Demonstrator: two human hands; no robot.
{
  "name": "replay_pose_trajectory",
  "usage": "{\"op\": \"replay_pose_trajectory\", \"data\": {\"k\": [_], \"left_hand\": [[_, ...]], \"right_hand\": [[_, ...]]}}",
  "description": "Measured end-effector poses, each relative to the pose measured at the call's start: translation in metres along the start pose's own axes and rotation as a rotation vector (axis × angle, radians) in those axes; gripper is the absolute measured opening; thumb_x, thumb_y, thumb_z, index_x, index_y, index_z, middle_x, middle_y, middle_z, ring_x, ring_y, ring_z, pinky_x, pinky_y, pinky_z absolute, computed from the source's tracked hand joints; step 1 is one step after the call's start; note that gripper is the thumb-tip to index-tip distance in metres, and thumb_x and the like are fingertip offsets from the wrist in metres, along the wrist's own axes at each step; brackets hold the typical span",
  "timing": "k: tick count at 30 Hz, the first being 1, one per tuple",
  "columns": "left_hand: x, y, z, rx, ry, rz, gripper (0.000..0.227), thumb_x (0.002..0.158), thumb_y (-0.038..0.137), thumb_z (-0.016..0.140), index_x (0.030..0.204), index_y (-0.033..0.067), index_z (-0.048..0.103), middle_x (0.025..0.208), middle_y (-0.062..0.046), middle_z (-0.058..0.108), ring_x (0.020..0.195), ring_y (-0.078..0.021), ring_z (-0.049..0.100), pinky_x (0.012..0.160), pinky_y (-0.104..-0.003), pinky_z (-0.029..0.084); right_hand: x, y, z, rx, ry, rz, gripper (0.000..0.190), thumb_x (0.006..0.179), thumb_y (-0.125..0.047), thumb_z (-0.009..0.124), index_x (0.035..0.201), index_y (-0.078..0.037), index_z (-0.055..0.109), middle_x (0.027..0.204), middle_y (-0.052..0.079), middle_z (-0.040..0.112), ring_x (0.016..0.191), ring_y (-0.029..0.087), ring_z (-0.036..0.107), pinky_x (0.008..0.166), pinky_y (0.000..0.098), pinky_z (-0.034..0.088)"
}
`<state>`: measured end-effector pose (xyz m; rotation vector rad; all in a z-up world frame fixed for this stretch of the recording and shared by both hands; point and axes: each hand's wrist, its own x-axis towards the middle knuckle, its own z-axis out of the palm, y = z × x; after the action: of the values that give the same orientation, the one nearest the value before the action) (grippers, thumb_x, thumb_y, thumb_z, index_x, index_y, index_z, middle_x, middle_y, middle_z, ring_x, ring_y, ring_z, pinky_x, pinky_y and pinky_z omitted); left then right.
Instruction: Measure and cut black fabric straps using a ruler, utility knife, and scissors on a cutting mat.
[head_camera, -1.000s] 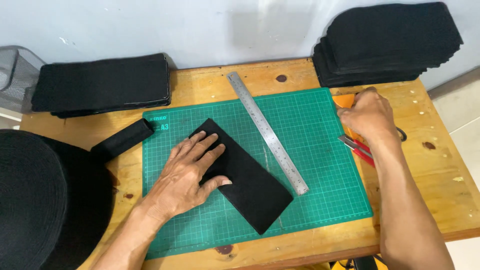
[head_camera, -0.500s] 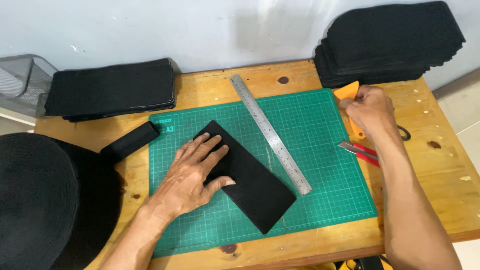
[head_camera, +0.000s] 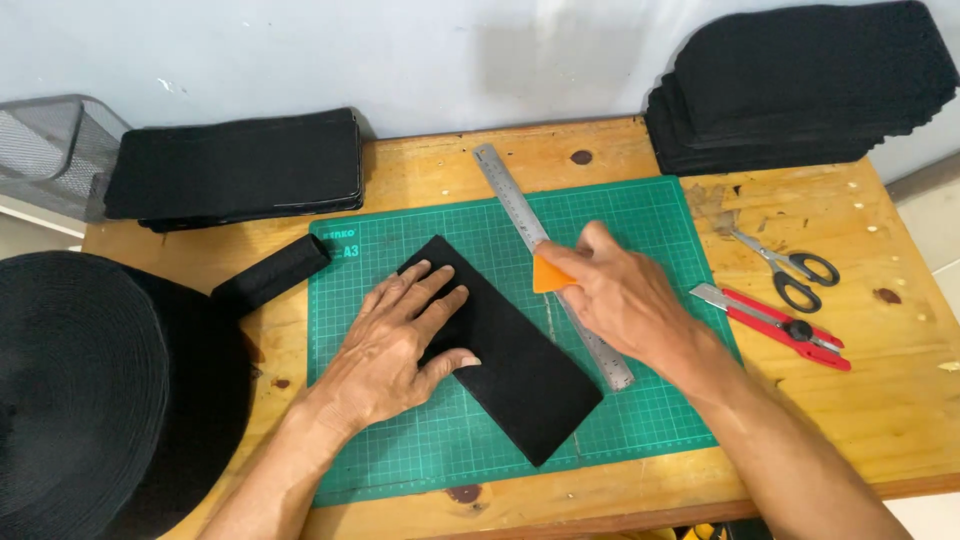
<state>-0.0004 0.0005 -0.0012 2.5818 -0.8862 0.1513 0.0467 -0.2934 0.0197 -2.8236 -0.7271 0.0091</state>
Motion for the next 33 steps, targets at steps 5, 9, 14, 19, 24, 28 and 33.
{"op": "replay_pose_trajectory", "data": {"k": [5, 9, 14, 19, 24, 28, 33], "left_hand": [[-0.001, 0.003, -0.002, -0.008, 0.004, 0.012, 0.068, 0.097, 0.054, 0.058, 0.146, 0.0072, 0.052, 0.156, -0.018, 0.045, 0.148, -0.0427, 0.033, 0.115, -0.059, 0.028], [0.001, 0.006, -0.001, -0.011, 0.028, 0.074, 0.064, 0.098, 0.05, 0.058, 0.144, 0.0053, 0.054, 0.156, -0.019, 0.045, 0.148, -0.042, 0.035, 0.12, -0.056, 0.026], [0.006, 0.016, 0.002, -0.116, -0.009, 0.117, 0.063, 0.099, 0.045, 0.057, 0.146, 0.0032, 0.051, 0.158, -0.019, 0.042, 0.151, -0.0409, 0.029, 0.122, -0.058, 0.02], [0.006, 0.021, -0.001, -0.111, 0.065, 0.105, 0.062, 0.096, 0.045, 0.065, 0.141, 0.0044, 0.056, 0.149, -0.022, 0.049, 0.143, -0.0437, 0.042, 0.118, -0.056, 0.031], [0.001, 0.041, -0.007, -0.093, 0.038, 0.046, 0.035, 0.096, 0.028, 0.068, 0.121, 0.0025, 0.068, 0.121, -0.011, 0.063, 0.106, -0.0323, 0.057, 0.078, -0.047, 0.048], [-0.008, 0.052, 0.002, -0.058, 0.102, 0.064, 0.045, 0.092, 0.03, 0.073, 0.122, -0.0025, 0.064, 0.122, -0.017, 0.063, 0.108, -0.0362, 0.06, 0.088, -0.047, 0.05], [-0.03, 0.062, 0.031, 0.119, 0.138, 0.026, 0.064, 0.096, 0.042, 0.067, 0.14, -0.0022, 0.055, 0.148, -0.023, 0.054, 0.139, -0.0393, 0.05, 0.115, -0.048, 0.04]], "right_hand": [[-0.005, 0.003, 0.008, -0.057, -0.03, 0.134, 0.045, 0.097, -0.024, 0.053, 0.142, -0.029, 0.058, 0.096, 0.009, 0.044, 0.049, 0.036, 0.056, 0.044, 0.0524, 0.053], [-0.022, 0.013, 0.005, -0.203, -0.044, 0.269, 0.05, 0.093, -0.029, 0.061, 0.143, -0.024, 0.056, 0.096, 0.007, 0.053, 0.057, 0.032, 0.065, 0.046, 0.0498, 0.056], [-0.029, 0.01, -0.011, -0.129, -0.109, 0.425, 0.051, 0.101, -0.031, 0.054, 0.151, -0.018, 0.051, 0.105, 0.017, 0.058, 0.073, 0.045, 0.069, 0.065, 0.0607, 0.059], [-0.033, -0.005, -0.02, 0.148, -0.146, 0.388, 0.073, 0.1, -0.036, 0.055, 0.163, -0.014, 0.025, 0.115, 0.02, 0.056, 0.108, 0.042, 0.056, 0.088, 0.0575, 0.049], [-0.041, -0.028, -0.019, 0.31, -0.019, 0.014, 0.052, 0.103, -0.014, 0.048, 0.153, -0.005, 0.04, 0.106, 0.013, 0.051, 0.097, 0.032, 0.055, 0.09, 0.0448, 0.045], [-0.038, -0.04, -0.01, 0.511, -0.135, 0.017, 0.077, 0.089, 0.011, 0.05, 0.162, -0.012, 0.036, 0.099, 0.007, 0.046, 0.104, 0.023, 0.069, 0.095, 0.0326, 0.051], [-0.031, -0.064, 0.016, 0.047, -0.07, -0.041, 0.043, 0.101, -0.027, 0.056, 0.141, -0.012, 0.061, 0.097, 0.008, 0.054, 0.053, 0.039, 0.066, 0.048, 0.0543, 0.057]]}}
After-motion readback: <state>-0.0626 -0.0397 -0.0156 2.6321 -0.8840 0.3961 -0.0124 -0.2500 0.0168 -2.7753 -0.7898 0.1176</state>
